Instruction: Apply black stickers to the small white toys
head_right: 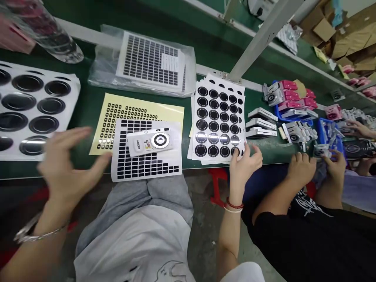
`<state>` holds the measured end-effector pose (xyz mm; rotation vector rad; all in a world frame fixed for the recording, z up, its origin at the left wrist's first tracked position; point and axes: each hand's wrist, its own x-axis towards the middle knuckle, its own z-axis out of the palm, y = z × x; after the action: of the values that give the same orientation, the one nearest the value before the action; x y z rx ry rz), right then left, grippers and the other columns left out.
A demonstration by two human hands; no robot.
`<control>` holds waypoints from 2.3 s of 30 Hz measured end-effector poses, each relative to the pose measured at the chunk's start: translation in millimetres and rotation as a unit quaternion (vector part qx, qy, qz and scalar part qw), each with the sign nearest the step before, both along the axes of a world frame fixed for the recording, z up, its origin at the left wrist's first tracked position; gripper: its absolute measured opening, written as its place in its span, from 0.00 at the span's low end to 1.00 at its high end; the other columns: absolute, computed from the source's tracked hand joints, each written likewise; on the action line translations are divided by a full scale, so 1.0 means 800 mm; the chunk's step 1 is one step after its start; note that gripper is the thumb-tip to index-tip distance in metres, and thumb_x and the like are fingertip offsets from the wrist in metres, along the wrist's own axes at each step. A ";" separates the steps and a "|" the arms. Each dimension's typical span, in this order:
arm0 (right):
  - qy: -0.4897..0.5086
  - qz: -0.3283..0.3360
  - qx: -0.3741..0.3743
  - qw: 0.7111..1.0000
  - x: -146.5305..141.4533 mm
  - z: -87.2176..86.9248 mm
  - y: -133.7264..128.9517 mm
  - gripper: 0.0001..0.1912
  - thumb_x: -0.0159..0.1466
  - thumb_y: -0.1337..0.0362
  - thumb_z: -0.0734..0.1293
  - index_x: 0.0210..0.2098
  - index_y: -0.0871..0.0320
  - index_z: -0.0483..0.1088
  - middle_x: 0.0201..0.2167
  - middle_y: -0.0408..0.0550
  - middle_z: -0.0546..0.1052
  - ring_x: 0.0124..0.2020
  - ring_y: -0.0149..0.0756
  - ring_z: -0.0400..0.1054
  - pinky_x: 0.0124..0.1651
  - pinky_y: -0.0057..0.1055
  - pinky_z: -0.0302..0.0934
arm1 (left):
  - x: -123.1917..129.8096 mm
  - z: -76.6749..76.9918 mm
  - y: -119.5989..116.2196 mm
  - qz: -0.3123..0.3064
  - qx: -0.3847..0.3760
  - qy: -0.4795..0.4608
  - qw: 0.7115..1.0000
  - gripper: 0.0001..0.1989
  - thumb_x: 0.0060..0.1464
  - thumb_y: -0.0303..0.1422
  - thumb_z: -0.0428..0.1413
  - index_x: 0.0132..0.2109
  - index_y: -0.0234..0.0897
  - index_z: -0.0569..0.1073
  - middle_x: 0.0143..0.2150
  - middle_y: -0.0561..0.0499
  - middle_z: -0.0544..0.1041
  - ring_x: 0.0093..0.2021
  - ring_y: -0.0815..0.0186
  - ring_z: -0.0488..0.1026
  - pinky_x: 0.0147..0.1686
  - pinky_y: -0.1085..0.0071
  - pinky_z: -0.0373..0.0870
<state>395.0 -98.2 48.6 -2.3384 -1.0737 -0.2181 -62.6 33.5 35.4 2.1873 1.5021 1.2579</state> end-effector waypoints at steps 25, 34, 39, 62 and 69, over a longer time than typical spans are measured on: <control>0.183 0.114 -0.057 0.975 -0.117 -0.007 0.045 0.23 0.56 0.50 0.79 0.38 0.54 0.67 0.38 0.42 0.69 0.38 0.37 0.63 0.48 0.40 0.61 | 0.097 -0.023 -0.006 -0.307 -0.079 0.083 0.945 0.44 0.63 0.44 0.68 0.77 0.41 0.56 0.64 0.39 0.74 0.62 0.48 0.71 0.59 0.51 0.77; 0.376 0.103 0.040 0.920 -0.144 0.038 0.022 0.19 0.69 0.45 0.71 0.36 0.56 0.72 0.31 0.42 0.69 0.33 0.33 0.61 0.38 0.32 0.56 | 0.099 -0.032 -0.017 -0.295 -0.082 0.047 0.951 0.44 0.61 0.41 0.70 0.74 0.32 0.59 0.66 0.36 0.72 0.66 0.48 0.68 0.69 0.48 0.70; 0.555 0.123 0.041 0.822 -0.193 0.032 0.026 0.19 0.67 0.46 0.74 0.33 0.55 0.72 0.29 0.40 0.66 0.32 0.32 0.58 0.37 0.31 0.55 | 0.100 -0.033 -0.016 -0.296 -0.057 0.047 0.952 0.42 0.62 0.44 0.68 0.73 0.32 0.60 0.64 0.35 0.74 0.63 0.48 0.70 0.65 0.50 0.74; 0.436 0.131 -0.002 0.890 -0.251 0.014 0.060 0.18 0.69 0.49 0.70 0.31 0.55 0.68 0.25 0.38 0.62 0.26 0.29 0.55 0.29 0.29 0.52 | 0.105 -0.034 -0.016 -0.287 -0.067 0.047 0.955 0.36 0.64 0.49 0.65 0.72 0.45 0.64 0.63 0.40 0.76 0.60 0.49 0.72 0.62 0.46 0.71; 0.391 0.133 0.033 0.910 -0.258 0.008 0.056 0.13 0.72 0.57 0.70 0.33 0.55 0.69 0.27 0.37 0.61 0.28 0.28 0.56 0.31 0.29 0.53 | 0.105 -0.032 -0.017 -0.286 -0.074 0.051 0.954 0.36 0.64 0.50 0.65 0.72 0.44 0.64 0.63 0.39 0.76 0.60 0.48 0.72 0.62 0.46 0.71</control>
<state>188.8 -53.6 55.3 -1.8865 -0.9123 0.7187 21.0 19.9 9.5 2.3606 0.8442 0.8231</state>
